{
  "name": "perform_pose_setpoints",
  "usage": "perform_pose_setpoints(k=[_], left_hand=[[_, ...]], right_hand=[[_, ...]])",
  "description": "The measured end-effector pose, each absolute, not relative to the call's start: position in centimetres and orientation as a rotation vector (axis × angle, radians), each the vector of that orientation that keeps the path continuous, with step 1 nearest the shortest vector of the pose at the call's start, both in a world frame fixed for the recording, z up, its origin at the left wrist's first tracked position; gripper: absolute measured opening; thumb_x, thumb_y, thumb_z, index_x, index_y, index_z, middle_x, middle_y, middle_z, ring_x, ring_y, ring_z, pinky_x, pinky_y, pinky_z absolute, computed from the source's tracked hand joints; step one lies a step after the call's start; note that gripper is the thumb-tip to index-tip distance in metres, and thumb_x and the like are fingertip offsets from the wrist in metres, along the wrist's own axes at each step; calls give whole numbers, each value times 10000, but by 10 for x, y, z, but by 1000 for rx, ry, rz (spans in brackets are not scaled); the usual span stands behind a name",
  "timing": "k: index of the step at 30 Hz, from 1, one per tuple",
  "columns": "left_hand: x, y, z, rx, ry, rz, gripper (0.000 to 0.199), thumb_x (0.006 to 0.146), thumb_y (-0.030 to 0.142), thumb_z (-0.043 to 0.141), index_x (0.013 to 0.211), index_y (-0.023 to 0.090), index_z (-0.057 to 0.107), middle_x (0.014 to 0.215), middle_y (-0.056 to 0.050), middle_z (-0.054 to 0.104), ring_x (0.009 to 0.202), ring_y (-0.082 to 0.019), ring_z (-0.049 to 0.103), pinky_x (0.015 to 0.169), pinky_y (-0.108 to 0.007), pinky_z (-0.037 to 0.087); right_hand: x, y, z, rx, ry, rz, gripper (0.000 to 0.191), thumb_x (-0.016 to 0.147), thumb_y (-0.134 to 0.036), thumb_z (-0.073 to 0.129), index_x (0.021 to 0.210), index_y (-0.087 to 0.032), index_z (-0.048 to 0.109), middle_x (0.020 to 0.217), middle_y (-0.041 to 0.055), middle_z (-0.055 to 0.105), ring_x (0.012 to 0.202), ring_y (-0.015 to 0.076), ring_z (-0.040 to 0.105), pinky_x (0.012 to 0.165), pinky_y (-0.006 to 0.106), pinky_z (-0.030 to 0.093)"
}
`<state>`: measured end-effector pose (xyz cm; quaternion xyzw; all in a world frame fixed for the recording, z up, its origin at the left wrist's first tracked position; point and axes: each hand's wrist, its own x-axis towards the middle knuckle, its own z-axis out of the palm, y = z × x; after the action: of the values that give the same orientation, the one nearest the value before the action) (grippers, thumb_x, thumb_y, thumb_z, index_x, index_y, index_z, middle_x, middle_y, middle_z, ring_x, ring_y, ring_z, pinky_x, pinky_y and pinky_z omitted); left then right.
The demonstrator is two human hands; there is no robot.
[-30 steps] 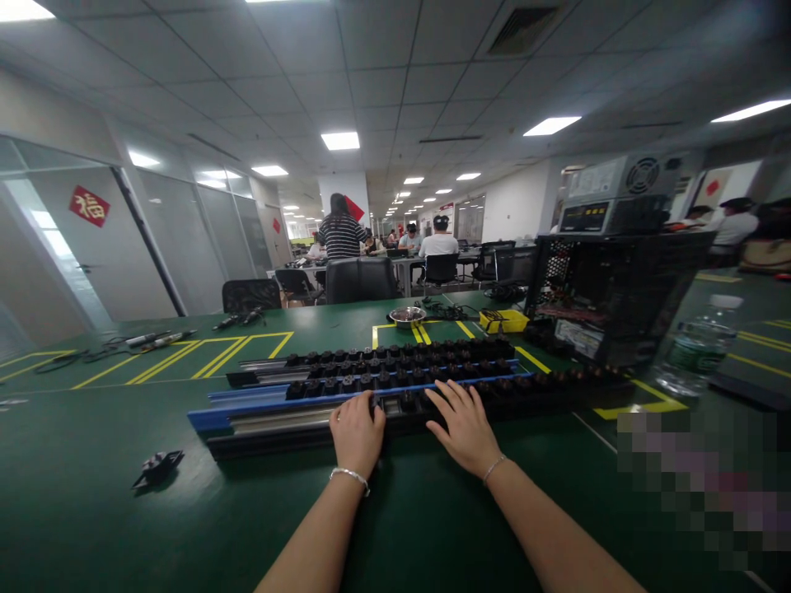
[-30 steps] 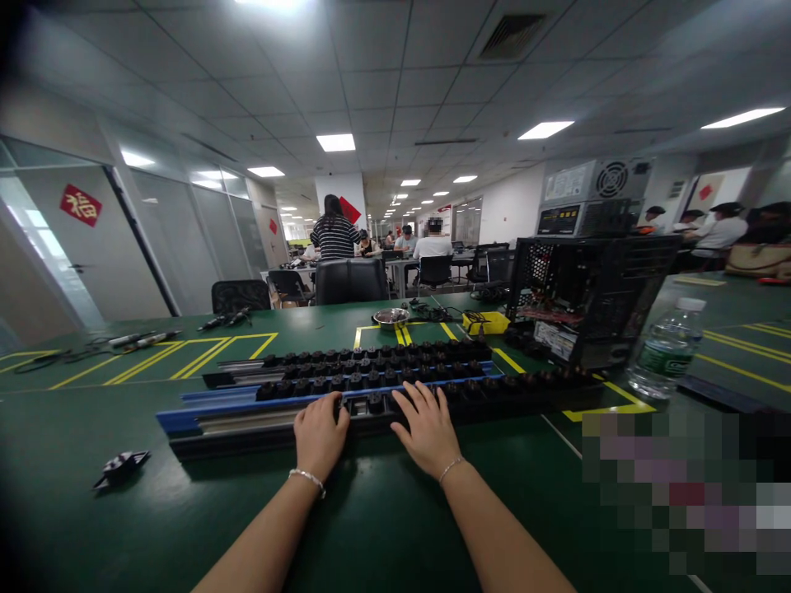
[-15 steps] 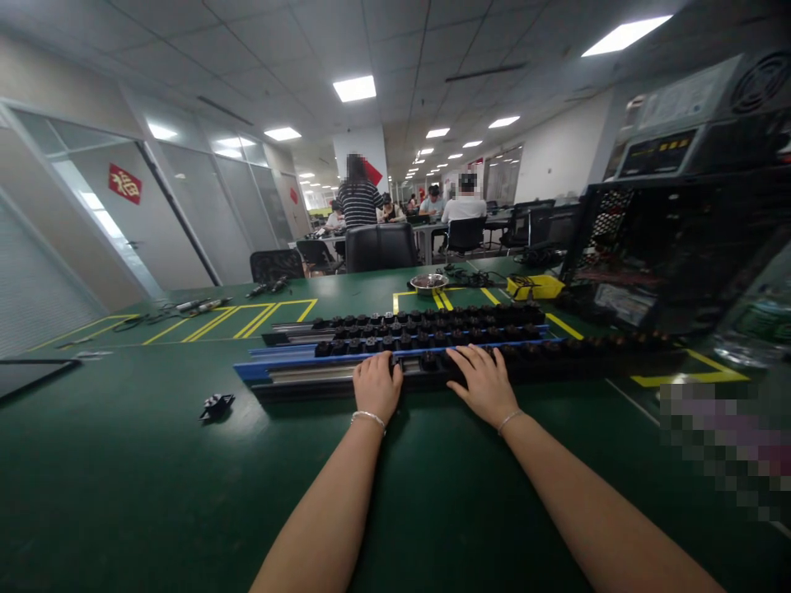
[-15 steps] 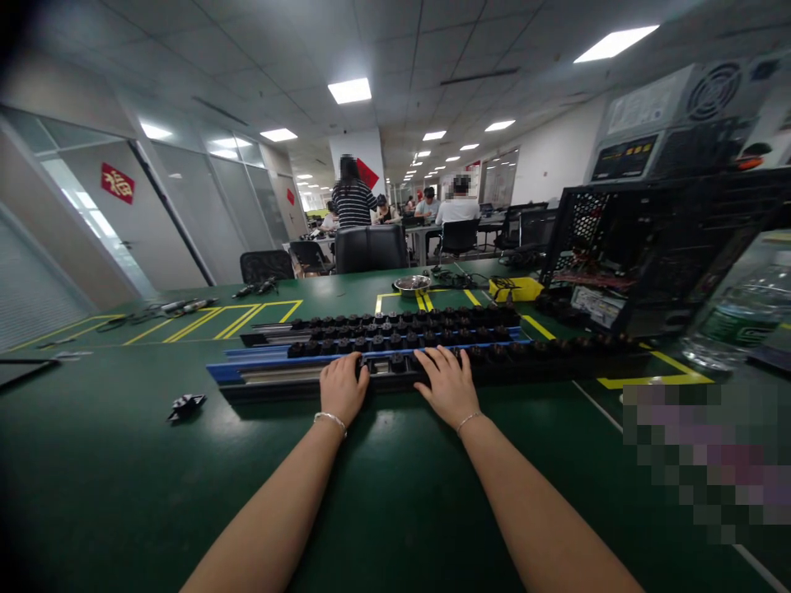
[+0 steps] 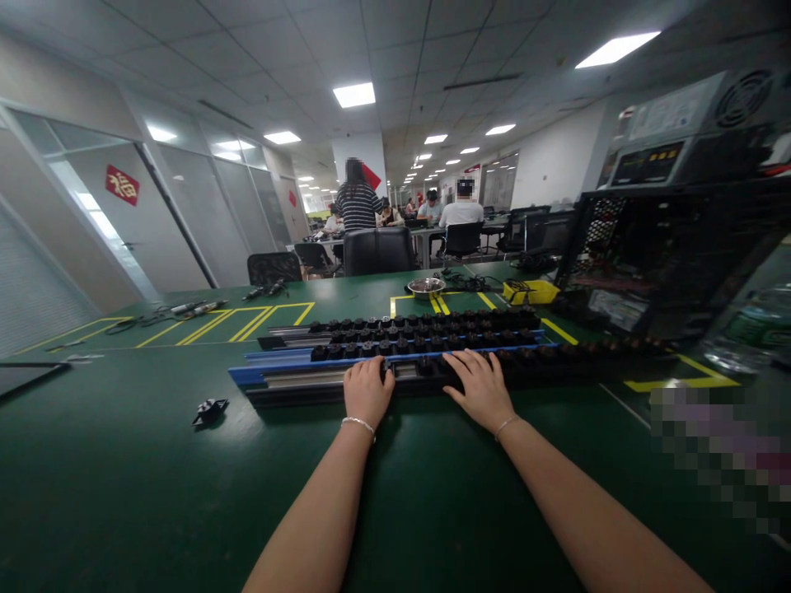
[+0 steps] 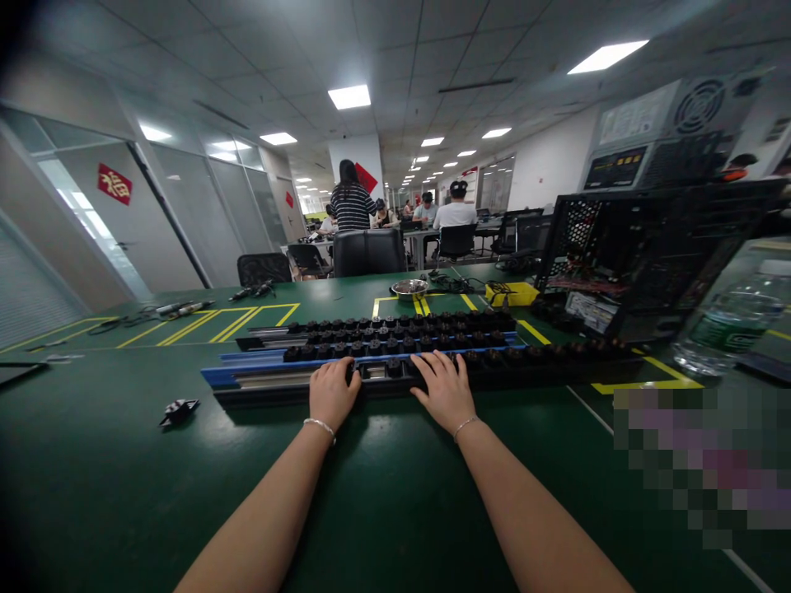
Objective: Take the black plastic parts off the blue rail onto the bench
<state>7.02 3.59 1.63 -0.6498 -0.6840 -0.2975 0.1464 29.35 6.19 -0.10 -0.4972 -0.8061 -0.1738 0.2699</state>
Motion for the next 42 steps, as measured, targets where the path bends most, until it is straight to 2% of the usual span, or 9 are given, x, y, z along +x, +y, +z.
perform_pose_setpoints(k=[17,23,29,42], left_hand=[[62,37,16,-1781,-2064,-879,306,806,316,422,1054,217,572,1014,-48,657,988,-198,552,897,-357,341],[56,37,18,-1765,-2118,-876,298,793,321,442,1041,221,572,1004,-43,659,981,-197,559,874,-348,366],[50,40,19,-1839,-2127,-861,311,800,326,432,1060,209,556,990,-44,656,920,-198,573,800,-325,420],[45,47,8,-1930,-2021,-956,314,802,278,454,1075,160,555,1019,-67,639,952,-198,548,876,-330,418]], right_hand=[[293,60,-1,-1353,-2153,-472,505,806,-387,470,1296,-297,382,1257,45,500,1212,242,363,1041,504,162],[292,61,-2,-1369,-2131,-422,537,816,-376,449,1324,-243,340,1265,65,502,1213,248,366,1046,505,145],[290,62,-2,-1375,-2124,-409,496,810,-363,455,1283,-227,397,1260,70,508,1209,253,370,1047,509,139],[292,64,-1,-1379,-2091,-399,442,790,-327,508,1215,-218,453,1232,59,527,1192,230,381,1060,490,128]])
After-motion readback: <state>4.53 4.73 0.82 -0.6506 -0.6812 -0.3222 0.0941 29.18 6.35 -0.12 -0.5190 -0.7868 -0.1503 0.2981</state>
